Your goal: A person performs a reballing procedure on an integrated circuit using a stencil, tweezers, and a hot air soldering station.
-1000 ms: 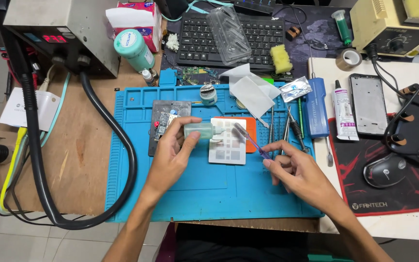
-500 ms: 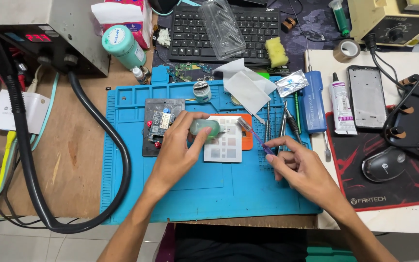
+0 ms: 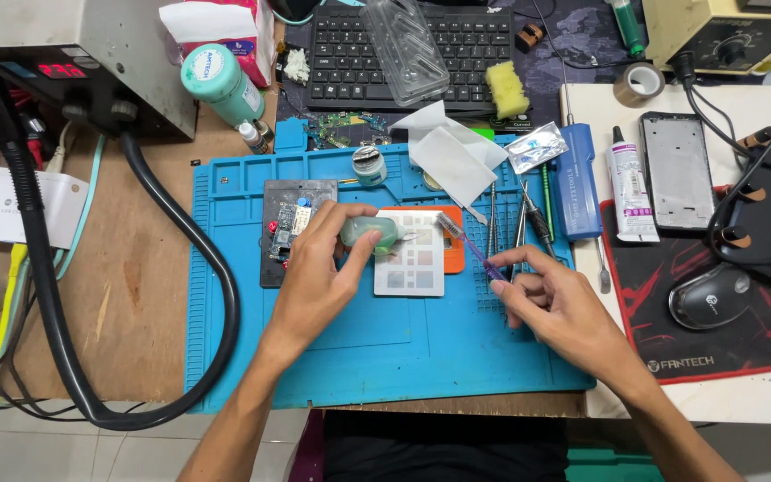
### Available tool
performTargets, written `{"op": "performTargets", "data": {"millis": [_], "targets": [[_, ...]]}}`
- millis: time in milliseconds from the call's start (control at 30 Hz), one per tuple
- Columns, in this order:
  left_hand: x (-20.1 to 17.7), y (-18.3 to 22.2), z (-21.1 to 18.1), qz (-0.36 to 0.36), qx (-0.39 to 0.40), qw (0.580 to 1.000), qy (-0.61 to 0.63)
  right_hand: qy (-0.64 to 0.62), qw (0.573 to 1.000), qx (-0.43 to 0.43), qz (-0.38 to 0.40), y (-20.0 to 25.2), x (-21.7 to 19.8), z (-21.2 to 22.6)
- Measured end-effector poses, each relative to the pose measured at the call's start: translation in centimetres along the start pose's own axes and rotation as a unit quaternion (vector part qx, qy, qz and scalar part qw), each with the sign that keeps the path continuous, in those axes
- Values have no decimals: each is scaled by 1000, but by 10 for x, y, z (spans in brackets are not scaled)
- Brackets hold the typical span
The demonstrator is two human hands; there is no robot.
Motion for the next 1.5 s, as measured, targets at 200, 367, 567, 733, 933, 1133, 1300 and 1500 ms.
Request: {"op": "performTargets", "data": {"millis": [200, 367, 567, 733, 933, 1133, 1300, 1500], "targets": [[-4, 6, -3, -3, -6, 1000, -4, -2, 1000, -2, -4, 2, -2, -1], [0, 5, 1, -6, -4, 1000, 13, -2, 1000, -9, -6, 3, -1, 2], [18, -1, 2, 15, 10, 999, 36, -1, 1000, -5, -14, 5, -4, -1], [18, -6, -4, 15, 19, 999, 39, -7, 1000, -4, -22, 7, -7, -8], [16, -4, -7, 11, 13, 999, 36, -6, 1000, -4, -23, 8, -9, -10], [22, 4, 12, 16, -54, 980, 192, -15, 1000, -5, -24, 8, -8, -5], [29, 15, 39, -26, -106, 939, 326, -69, 997, -20, -26, 4, -2, -6], [22, 23, 28, -50, -62, 969, 235, -171, 983, -61, -7, -19, 15, -1]]}}
Point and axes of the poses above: each hand's wrist, its own y-axis away from the middle knuckle, its own x-axis out of the palm, z = x × y, the point moved 3 cm from there along -y, towards the middle knuckle, and after that the axes turned 7 degrees about z, right-handed, at the moved point
